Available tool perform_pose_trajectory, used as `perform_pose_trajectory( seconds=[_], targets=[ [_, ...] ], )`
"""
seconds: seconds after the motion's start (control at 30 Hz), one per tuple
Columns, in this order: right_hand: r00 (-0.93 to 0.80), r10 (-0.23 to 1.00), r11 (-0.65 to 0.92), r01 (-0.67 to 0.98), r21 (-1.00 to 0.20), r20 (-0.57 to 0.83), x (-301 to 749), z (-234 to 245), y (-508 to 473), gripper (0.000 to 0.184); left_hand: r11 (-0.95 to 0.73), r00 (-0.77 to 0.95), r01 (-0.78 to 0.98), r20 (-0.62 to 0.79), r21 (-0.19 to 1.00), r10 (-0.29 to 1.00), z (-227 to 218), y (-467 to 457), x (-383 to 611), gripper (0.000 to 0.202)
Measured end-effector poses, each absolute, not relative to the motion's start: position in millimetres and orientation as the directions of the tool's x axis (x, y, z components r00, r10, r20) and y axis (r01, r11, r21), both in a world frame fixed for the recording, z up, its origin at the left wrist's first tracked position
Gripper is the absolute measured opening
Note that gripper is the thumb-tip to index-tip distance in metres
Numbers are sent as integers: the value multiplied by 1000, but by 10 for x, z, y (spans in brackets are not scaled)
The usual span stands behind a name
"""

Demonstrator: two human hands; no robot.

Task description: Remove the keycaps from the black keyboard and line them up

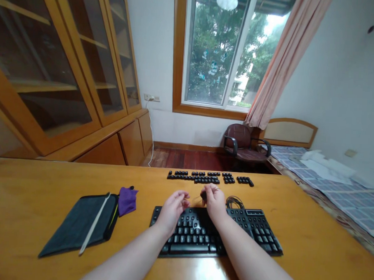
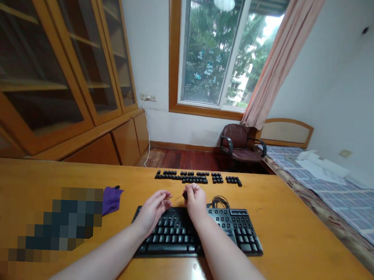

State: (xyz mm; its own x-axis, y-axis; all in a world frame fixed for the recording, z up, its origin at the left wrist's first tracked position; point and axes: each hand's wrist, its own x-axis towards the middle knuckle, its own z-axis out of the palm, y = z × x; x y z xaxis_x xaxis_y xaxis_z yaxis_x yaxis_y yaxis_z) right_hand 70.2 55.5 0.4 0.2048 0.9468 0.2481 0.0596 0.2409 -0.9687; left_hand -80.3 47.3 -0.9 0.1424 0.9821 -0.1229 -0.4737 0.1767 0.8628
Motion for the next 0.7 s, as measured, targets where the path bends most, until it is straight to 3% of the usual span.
perform_pose_trajectory(
  seconds=[0.1, 0.2, 0.27, 0.37, 0.47, 0.6, 0.7],
  targets=[
    [118, 954, 267, 90, -959, 277, 664, -94, 559, 33, -33, 204, 17, 29, 999, 979, 224, 402, -898, 18],
    [101, 944, 299, 140, -944, 314, 657, -110, 570, 22, -322, 385, 505, 125, 801, 914, 367, 310, -1012, 24],
    [108, 923, 348, 171, -922, 368, 663, -119, 575, 18, -371, 403, 684, 98, 628, 910, 321, 245, -1070, 34],
    [93, 908, 382, 208, -900, 407, 685, -141, 572, 19, -417, 428, 751, 104, 511, 898, 113, 145, -1126, 55],
    [2, 932, 343, 320, -883, 363, 709, -133, 545, 21, -466, 462, 761, 129, 452, 878, -46, 82, -1158, 63],
    [-128, 911, 399, 516, -758, 392, 715, -70, 483, 21, -478, 471, 775, 125, 413, 873, -68, 89, -1170, 78],
    [-234, 880, 469, 568, -676, 414, 699, -38, 449, 20, -515, 516, 748, 121, 419, 848, -45, 105, -1164, 76]
  ],
)
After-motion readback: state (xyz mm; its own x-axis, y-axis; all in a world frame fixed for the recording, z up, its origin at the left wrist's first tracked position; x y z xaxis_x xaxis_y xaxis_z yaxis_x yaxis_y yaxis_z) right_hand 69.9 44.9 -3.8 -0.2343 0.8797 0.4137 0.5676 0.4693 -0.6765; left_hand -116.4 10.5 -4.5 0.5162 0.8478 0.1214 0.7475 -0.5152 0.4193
